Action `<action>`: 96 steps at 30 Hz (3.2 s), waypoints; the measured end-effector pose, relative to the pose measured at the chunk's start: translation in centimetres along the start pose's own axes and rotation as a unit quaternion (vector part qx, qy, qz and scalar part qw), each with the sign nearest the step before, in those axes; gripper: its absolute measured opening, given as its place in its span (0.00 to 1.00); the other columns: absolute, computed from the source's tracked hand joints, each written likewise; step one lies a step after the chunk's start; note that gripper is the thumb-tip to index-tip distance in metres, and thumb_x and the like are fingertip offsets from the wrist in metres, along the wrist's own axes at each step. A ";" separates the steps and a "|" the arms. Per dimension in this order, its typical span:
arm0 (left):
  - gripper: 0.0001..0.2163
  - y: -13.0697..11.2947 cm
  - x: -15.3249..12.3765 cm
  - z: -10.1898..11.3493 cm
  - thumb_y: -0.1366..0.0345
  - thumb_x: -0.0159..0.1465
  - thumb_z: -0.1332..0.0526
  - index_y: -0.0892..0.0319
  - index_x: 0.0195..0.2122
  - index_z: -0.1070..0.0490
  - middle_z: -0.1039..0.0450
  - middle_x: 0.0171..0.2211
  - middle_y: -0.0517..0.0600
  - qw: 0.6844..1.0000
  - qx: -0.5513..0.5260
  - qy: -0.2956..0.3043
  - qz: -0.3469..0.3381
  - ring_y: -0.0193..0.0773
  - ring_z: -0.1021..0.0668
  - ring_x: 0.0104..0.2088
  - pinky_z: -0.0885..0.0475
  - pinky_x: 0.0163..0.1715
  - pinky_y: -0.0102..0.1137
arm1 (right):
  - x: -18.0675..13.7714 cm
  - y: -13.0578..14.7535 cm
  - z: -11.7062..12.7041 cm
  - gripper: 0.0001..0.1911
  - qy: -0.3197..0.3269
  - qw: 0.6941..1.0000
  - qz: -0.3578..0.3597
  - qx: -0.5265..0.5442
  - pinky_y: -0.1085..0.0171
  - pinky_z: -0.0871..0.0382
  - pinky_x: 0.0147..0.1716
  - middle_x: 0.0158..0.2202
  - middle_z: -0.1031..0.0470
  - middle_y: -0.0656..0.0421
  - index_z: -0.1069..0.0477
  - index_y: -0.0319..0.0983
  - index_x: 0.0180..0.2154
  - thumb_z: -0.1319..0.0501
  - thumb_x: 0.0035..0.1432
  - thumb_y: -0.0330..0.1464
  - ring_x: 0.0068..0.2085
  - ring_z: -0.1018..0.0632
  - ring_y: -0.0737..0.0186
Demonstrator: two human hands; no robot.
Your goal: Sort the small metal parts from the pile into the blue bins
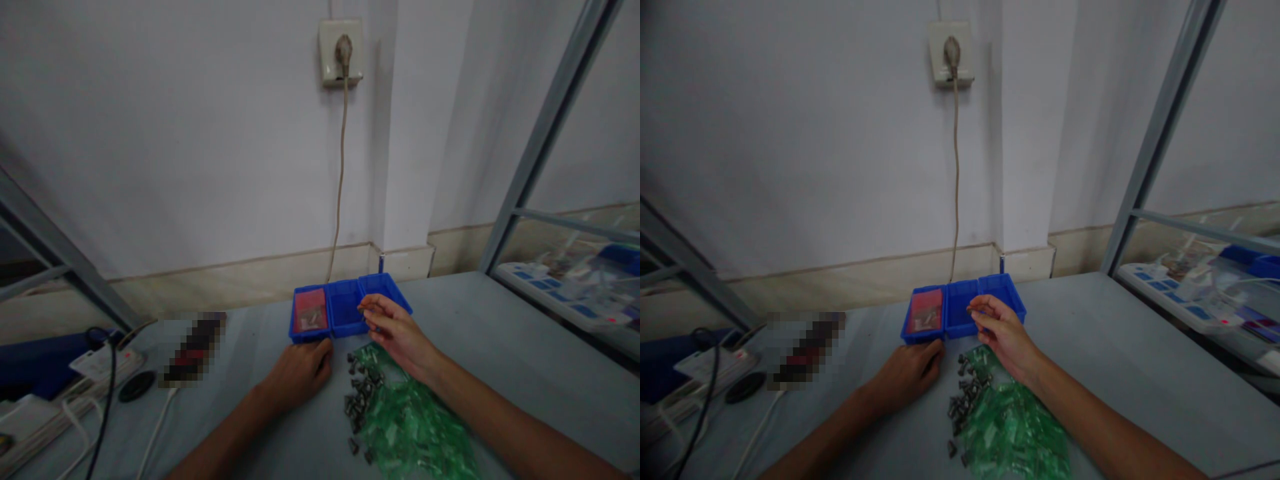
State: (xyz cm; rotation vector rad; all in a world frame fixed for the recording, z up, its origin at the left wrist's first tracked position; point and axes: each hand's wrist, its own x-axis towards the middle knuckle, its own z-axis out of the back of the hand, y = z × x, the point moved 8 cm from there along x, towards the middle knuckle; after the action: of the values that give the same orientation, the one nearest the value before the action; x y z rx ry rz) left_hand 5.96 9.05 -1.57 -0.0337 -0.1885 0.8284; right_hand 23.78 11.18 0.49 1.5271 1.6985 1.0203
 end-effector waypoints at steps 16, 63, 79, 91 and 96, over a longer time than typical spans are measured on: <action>0.03 0.0 -0.1 -0.1 0.68 0.70 0.47 0.55 0.42 0.35 0.24 0.35 0.49 1.000 -0.003 -0.001 0.001 0.39 0.23 0.32 0.34 0.31 0.29 | 0.2 -0.3 -0.1 0.13 0.023 0.999 0.001 0.037 0.72 0.48 0.19 0.35 0.27 0.58 0.23 0.38 0.36 0.27 0.55 0.40 0.23 0.39 0.74; 0.03 -0.1 0.0 0.0 0.69 0.70 0.46 0.55 0.42 0.35 0.23 0.35 0.48 1.000 0.007 -0.003 -0.003 0.39 0.22 0.32 0.35 0.30 0.30 | -1.3 3.1 -1.6 0.04 0.007 0.805 0.272 -0.526 0.60 0.34 0.43 0.39 0.28 0.58 0.30 0.42 0.41 0.43 0.69 0.30 0.41 0.25 0.58; 0.05 -0.1 0.1 0.4 0.63 0.72 0.45 0.55 0.45 0.32 0.23 0.42 0.49 0.998 -0.059 -0.022 -0.008 0.36 0.21 0.36 0.30 0.35 0.27 | -1.9 0.8 -2.6 0.08 0.070 0.701 0.235 -0.670 0.58 0.29 0.46 0.49 0.30 0.54 0.31 0.42 0.49 0.45 0.71 0.31 0.44 0.23 0.56; 0.05 -0.1 0.2 0.4 0.62 0.72 0.43 0.56 0.42 0.31 0.23 0.40 0.49 0.999 -0.044 -0.012 -0.009 0.37 0.21 0.36 0.31 0.34 0.28 | -3.0 -2.4 -3.7 0.06 0.234 0.634 0.173 -0.717 0.62 0.36 0.41 0.42 0.26 0.56 0.30 0.40 0.41 0.40 0.70 0.36 0.44 0.23 0.56; 0.05 0.0 0.2 0.1 0.62 0.72 0.43 0.56 0.42 0.32 0.23 0.40 0.48 0.999 -0.034 -0.009 -0.009 0.38 0.21 0.36 0.32 0.34 0.28 | -3.0 -2.2 -3.8 0.05 0.220 0.634 0.176 -0.720 0.62 0.37 0.40 0.42 0.25 0.57 0.31 0.40 0.40 0.40 0.69 0.34 0.43 0.23 0.57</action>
State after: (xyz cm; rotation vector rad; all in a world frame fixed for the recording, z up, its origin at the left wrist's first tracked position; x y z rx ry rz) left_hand 6.07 9.18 -1.45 -0.0887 -0.2337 0.8040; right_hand 19.85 7.62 0.36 0.4280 0.2451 2.2499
